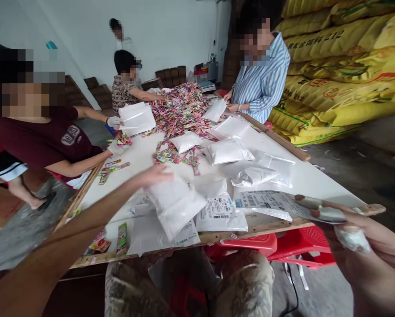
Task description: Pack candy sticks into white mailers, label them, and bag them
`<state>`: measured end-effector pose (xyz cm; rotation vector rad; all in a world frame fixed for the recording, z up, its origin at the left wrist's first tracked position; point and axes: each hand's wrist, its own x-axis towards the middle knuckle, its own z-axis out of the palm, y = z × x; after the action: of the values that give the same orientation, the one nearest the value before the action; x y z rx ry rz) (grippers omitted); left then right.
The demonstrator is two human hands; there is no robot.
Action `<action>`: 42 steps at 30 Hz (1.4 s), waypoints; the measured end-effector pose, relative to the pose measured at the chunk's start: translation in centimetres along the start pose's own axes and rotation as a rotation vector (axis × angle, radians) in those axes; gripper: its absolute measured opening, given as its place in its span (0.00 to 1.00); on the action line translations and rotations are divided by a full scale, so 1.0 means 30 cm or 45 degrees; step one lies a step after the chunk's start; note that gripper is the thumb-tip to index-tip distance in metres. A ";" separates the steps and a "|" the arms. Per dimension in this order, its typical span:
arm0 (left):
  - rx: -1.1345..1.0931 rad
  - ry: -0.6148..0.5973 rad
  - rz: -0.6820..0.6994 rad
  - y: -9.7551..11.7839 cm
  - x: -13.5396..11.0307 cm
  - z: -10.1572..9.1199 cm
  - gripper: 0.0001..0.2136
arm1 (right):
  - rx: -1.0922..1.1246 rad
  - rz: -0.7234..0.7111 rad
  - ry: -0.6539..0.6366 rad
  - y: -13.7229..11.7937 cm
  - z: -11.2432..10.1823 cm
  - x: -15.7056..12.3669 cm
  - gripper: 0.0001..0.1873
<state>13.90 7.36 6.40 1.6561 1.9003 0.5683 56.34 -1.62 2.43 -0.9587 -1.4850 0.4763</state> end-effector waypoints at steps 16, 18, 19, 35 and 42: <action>-0.283 0.483 0.378 -0.084 -0.221 0.045 0.17 | 0.661 -0.196 -1.195 -0.092 0.474 0.170 0.08; -0.274 0.488 0.515 -0.047 -0.275 0.031 0.15 | 0.752 -0.164 -1.320 -0.069 0.507 0.193 0.10; -0.227 0.518 0.584 -0.036 -0.296 0.025 0.14 | 0.791 -0.147 -1.376 -0.055 0.530 0.203 0.11; 0.963 -0.101 0.911 -0.252 -0.383 0.274 0.28 | -0.131 -0.318 -1.313 0.160 0.695 0.204 0.21; 0.864 -0.031 0.919 -0.283 -0.423 0.266 0.28 | -0.478 -0.303 -1.383 0.135 0.724 -0.064 0.38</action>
<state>13.81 -6.78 -3.46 2.8038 1.5128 0.1402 36.58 4.41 -5.62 -0.8029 -2.7084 0.5881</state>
